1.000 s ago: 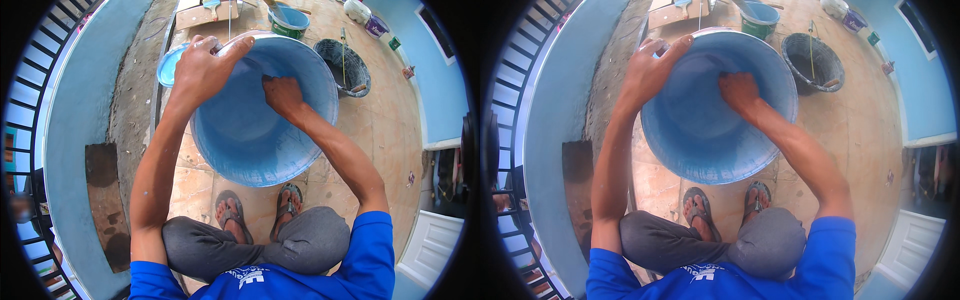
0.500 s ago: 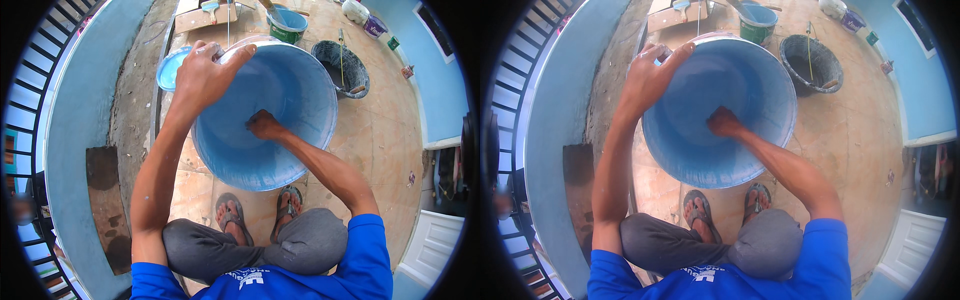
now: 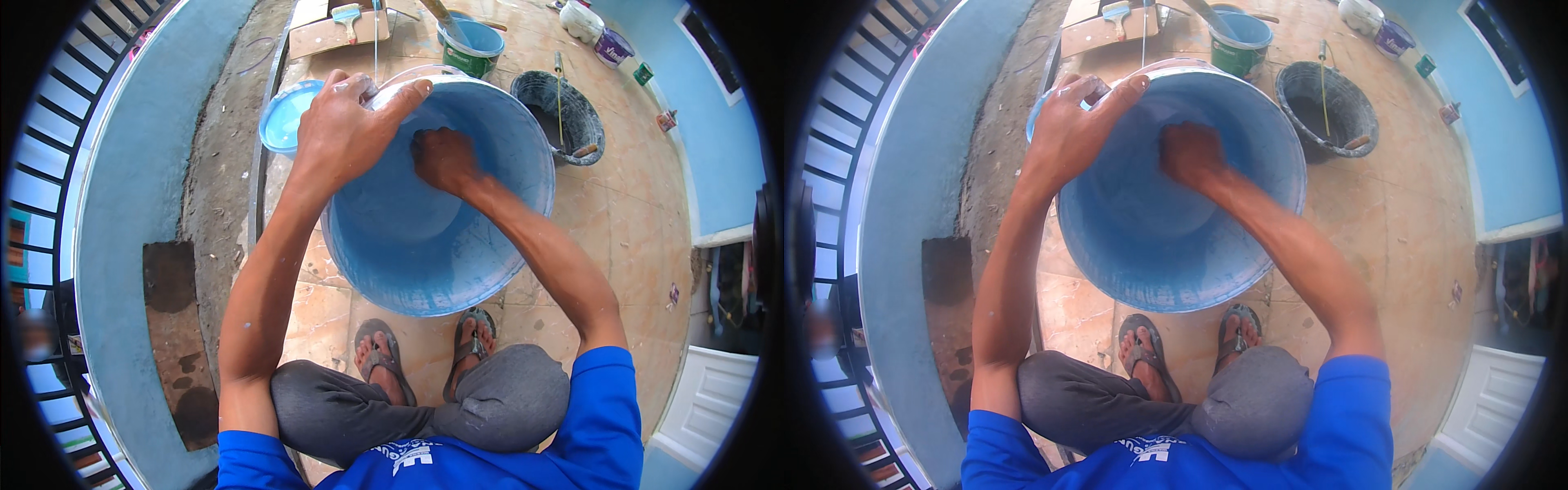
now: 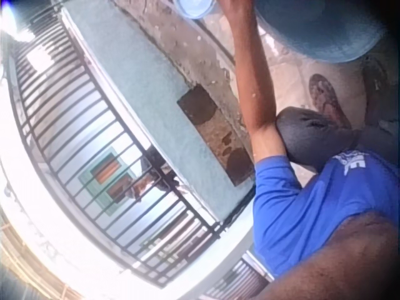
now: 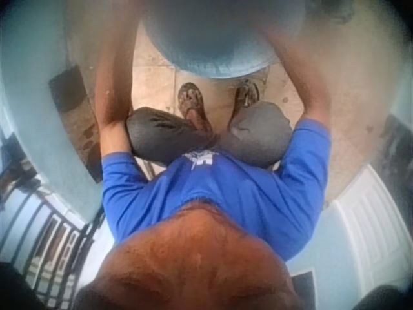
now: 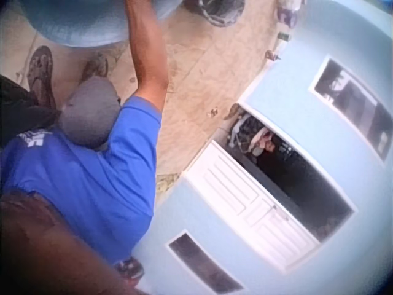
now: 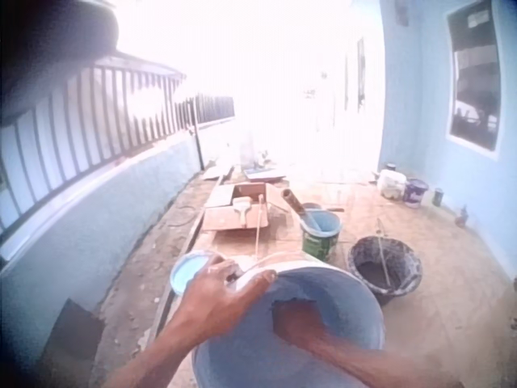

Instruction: The person stirs light blue paint in a bucket using a flat tool, then pours the paint into a smaller bucket and continues mixing. The person transfers paint between containers and stirs the mixture repeatedly.

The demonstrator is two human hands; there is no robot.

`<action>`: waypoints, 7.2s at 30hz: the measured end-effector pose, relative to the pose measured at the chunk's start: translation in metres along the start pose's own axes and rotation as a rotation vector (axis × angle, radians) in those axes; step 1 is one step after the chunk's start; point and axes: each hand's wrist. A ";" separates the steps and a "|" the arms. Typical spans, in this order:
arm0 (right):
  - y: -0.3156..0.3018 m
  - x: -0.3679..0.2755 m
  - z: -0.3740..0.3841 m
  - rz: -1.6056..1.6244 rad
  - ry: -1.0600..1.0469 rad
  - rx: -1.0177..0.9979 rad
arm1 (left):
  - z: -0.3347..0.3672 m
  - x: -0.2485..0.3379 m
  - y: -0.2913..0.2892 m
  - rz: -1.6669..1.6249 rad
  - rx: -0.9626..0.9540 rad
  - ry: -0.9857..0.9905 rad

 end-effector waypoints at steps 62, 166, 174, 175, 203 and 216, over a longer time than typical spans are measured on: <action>-0.032 0.026 0.019 0.330 0.059 -0.539 | 0.069 -0.076 0.011 -0.862 -0.165 -0.740; 0.140 -0.199 0.178 0.941 1.266 0.533 | 0.272 -0.380 -0.016 -0.544 -0.810 -0.697; 0.053 -0.258 0.154 0.949 1.242 0.574 | 0.259 -0.330 -0.111 -0.512 -0.826 -0.598; 0.035 -0.266 0.149 1.010 1.267 0.595 | 0.258 -0.317 -0.123 -0.488 -0.837 -0.586; -0.119 -0.335 -0.050 1.152 1.572 0.701 | 0.141 -0.115 -0.192 -0.451 -1.111 -0.540; -0.179 -0.352 -0.055 1.257 1.612 0.783 | 0.149 -0.071 -0.238 -0.318 -1.163 -0.545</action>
Point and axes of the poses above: each hand's wrist, its own z-axis towards the middle knuckle, its own y-axis out of the palm, x = y × z, and after that the axes turned 4 degrees about -y, right-handed
